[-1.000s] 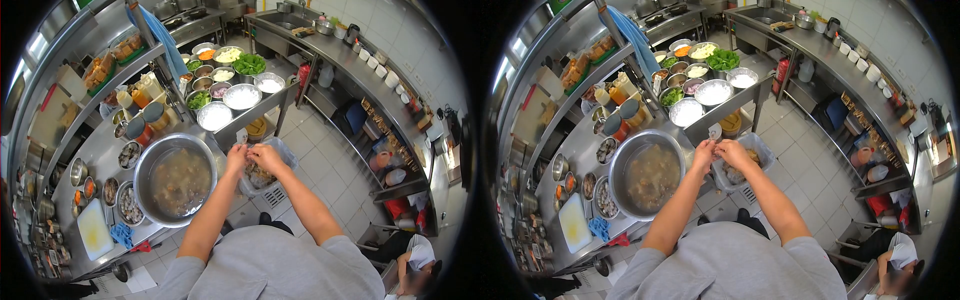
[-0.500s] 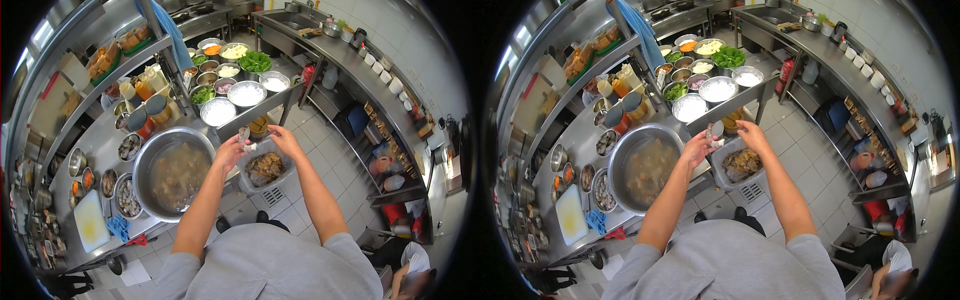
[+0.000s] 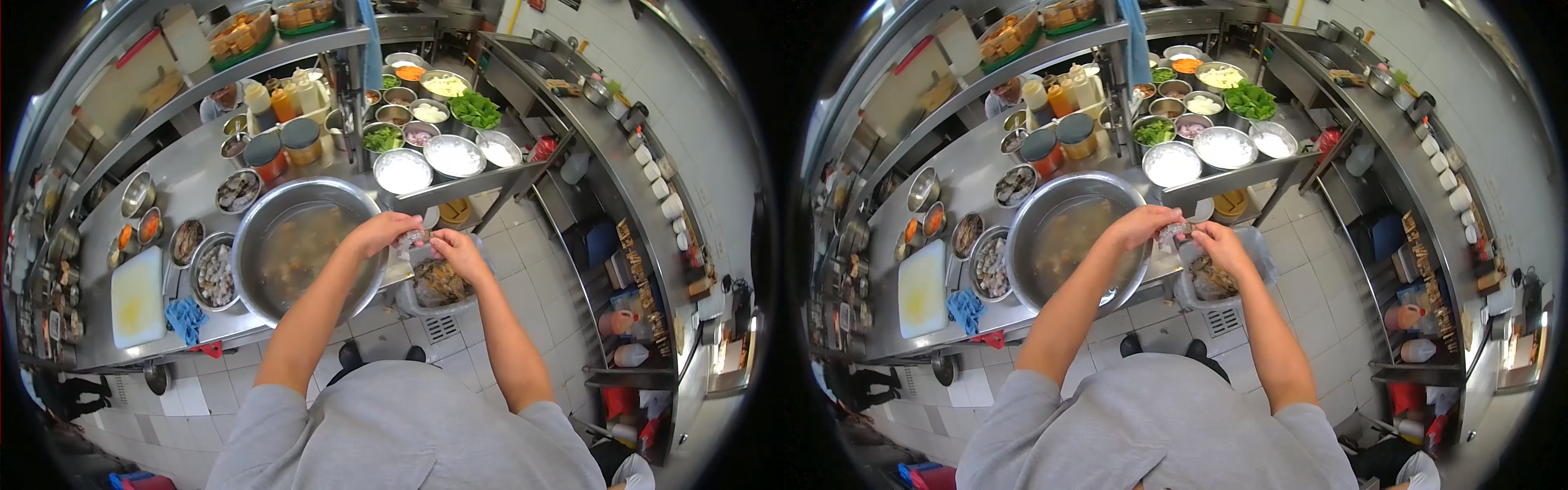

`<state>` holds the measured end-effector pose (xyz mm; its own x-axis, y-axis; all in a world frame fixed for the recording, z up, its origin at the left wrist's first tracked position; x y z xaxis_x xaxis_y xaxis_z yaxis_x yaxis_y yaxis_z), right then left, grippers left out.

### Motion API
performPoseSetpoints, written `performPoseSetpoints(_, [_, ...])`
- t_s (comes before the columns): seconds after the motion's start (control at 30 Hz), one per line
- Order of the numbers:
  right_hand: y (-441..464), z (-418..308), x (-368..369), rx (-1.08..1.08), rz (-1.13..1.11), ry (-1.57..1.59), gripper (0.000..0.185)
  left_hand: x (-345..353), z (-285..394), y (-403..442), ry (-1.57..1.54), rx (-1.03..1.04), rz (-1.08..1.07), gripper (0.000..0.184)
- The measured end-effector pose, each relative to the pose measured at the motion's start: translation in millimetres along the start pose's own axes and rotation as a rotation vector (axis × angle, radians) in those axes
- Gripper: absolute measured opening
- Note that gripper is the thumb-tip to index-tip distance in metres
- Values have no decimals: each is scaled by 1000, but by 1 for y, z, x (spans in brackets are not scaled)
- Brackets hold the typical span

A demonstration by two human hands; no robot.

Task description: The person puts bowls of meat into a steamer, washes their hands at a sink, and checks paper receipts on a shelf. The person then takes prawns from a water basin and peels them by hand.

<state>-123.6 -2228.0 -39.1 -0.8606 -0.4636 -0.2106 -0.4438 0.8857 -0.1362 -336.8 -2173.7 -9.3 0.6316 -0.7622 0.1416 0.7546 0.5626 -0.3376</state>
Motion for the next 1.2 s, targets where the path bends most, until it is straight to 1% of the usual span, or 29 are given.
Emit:
performPoseSetpoints(0.03, [3,0,6,4,-20,77,18,-3,-5,-6,38,39,-22,31])
performPoseSetpoints(0.07, [6,1,13,9,-44,157,17,-6,-13,-9,32,40,-2,31])
performPoseSetpoints(0.13, [13,5,22,34,-71,107,19,-8,-26,-10,143,204,1,24])
performPoseSetpoints(0.2, [22,7,34,51,-107,57,22,-10,-40,-7,129,306,90,19])
performPoseSetpoints(0.27, [28,8,47,-27,80,-70,22,-9,-41,-13,341,262,262,21])
performPoseSetpoints(0.3, [33,8,52,-38,46,-63,22,-6,-38,-19,515,287,396,23])
performPoseSetpoints(0.33, [37,8,56,-64,123,-175,20,-1,-34,-26,693,303,524,25])
performPoseSetpoints(0.37, [42,6,61,-92,204,-286,19,7,-28,-35,719,271,589,25])
performPoseSetpoints(0.4, [46,2,68,-102,178,-279,19,11,-24,-43,743,241,651,26])
performPoseSetpoints(0.43, [49,-5,74,-105,240,-251,18,11,-27,-46,742,228,673,26])
performPoseSetpoints(0.47, [53,-9,80,-107,306,-225,18,10,-27,-48,775,259,698,25])
performPoseSetpoints(0.5, [60,-11,85,-112,288,-224,18,8,-29,-51,807,291,720,23])
performPoseSetpoints(0.57, [69,-14,93,-153,410,-389,19,5,-27,-62,819,276,736,22])
performPoseSetpoints(0.6, [76,-14,96,-157,400,-390,19,4,-23,-69,836,269,735,22])
performPoseSetpoints(0.67, [92,-16,94,-258,594,-575,21,1,-21,-84,812,283,739,23])
performPoseSetpoints(0.7, [100,-13,82,-121,557,-373,21,0,-23,-91,810,349,760,23])
performPoseSetpoints(0.73, [104,-5,67,-121,554,-373,21,-2,-24,-99,809,414,778,24])
performPoseSetpoints(0.8, [114,17,38,-77,559,-134,17,-28,-30,-122,657,463,774,23])
performPoseSetpoints(0.87, [103,17,34,-104,589,-89,17,-57,-18,-183,289,254,754,20])
performPoseSetpoints(0.9, [94,18,30,-130,612,-44,18,-78,-25,-211,248,272,809,19])
performPoseSetpoints(0.93, [88,30,26,-121,623,-49,18,-106,-47,-231,318,332,928,18])
performPoseSetpoints(0.97, [84,52,19,-105,588,-20,20,-122,-49,-261,388,255,1076,19])
performPoseSetpoints(1.0, [76,67,12,-87,555,8,23,-141,-66,-282,276,190,1167,20])
performPoseSetpoints(1.03, [66,72,11,79,507,45,39,-161,-86,-303,464,185,1256,20])
performPoseSetpoints(1.07, [59,77,14,91,524,43,39,-169,-93,-321,460,142,1274,21])
performPoseSetpoints(1.1, [54,86,20,158,560,-110,48,-195,-127,-332,640,154,1314,20])
performPoseSetpoints(1.13, [51,96,22,223,591,-265,58,-198,-137,-340,691,48,1339,18])
performPoseSetpoints(1.17, [50,114,16,257,556,-310,71,-207,-156,-349,835,-32,1316,18])
performPoseSetpoints(1.2, [48,117,15,261,567,-312,71,-207,-160,-350,979,-112,1290,18])
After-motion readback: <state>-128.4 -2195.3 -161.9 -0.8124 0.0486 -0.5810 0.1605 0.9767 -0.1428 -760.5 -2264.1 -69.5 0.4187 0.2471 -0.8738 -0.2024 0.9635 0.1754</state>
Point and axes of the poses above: each hand's wrist, its own y-axis towards the middle knuckle, its own x-axis out of the palm, z = x × y, the point moved 1 cm from there along y, towards the middle knuckle, and after that the axes turned 13 degrees about -z, right-handed, at the moved point
